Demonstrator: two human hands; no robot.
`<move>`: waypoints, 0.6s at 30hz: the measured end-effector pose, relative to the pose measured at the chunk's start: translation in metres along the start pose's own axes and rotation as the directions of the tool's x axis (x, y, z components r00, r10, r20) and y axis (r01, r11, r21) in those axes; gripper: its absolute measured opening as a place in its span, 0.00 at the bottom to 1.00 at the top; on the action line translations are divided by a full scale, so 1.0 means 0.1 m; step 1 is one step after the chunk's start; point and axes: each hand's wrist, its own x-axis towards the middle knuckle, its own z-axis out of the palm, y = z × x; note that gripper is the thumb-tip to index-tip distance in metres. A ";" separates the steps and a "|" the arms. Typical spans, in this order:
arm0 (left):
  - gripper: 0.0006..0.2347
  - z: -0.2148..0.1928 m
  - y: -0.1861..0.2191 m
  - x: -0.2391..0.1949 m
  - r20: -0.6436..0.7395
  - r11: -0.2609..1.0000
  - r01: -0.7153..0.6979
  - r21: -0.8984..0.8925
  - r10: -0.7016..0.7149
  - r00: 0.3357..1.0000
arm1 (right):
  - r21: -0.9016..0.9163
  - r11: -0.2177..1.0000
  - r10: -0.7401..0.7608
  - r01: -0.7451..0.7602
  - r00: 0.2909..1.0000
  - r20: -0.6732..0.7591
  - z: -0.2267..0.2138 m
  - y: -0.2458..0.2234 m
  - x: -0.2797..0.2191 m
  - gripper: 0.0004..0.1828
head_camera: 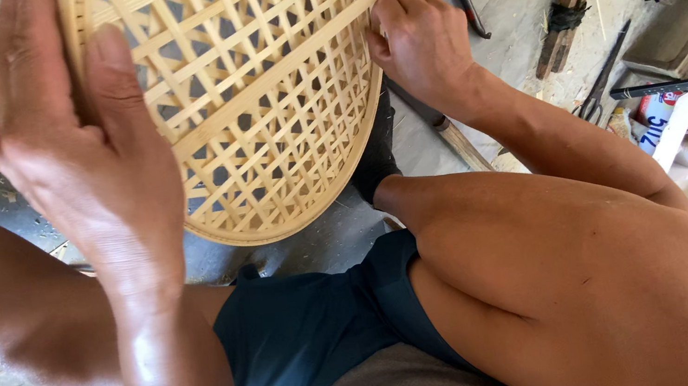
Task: The person weaves thin bamboo strips into a round basket base, interlacing them by hand and occasionally tapping with a hammer to secure the weave. The person rotates the basket and adjusts strips to maintain the pattern.
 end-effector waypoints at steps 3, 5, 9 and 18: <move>0.15 0.01 0.08 -0.02 0.000 1.000 0.025 -0.014 -0.025 1.000 | -0.016 1.000 0.025 -0.026 0.999 -0.023 0.02 -0.06 -0.02 0.06; 0.16 0.01 0.12 -0.04 0.007 1.000 0.018 0.026 -0.018 1.000 | -0.003 0.999 0.037 -0.037 0.999 -0.033 0.04 -0.05 -0.05 0.06; 0.16 -0.01 0.15 -0.03 0.015 0.997 -0.011 0.081 0.009 1.000 | 0.081 0.994 0.077 -0.073 0.996 -0.041 0.14 0.05 -0.10 0.07; 0.15 0.01 -0.15 -0.14 0.006 1.000 -0.005 0.031 0.005 1.000 | 0.507 0.860 0.063 -0.062 0.998 0.014 -0.02 -0.10 -0.31 0.06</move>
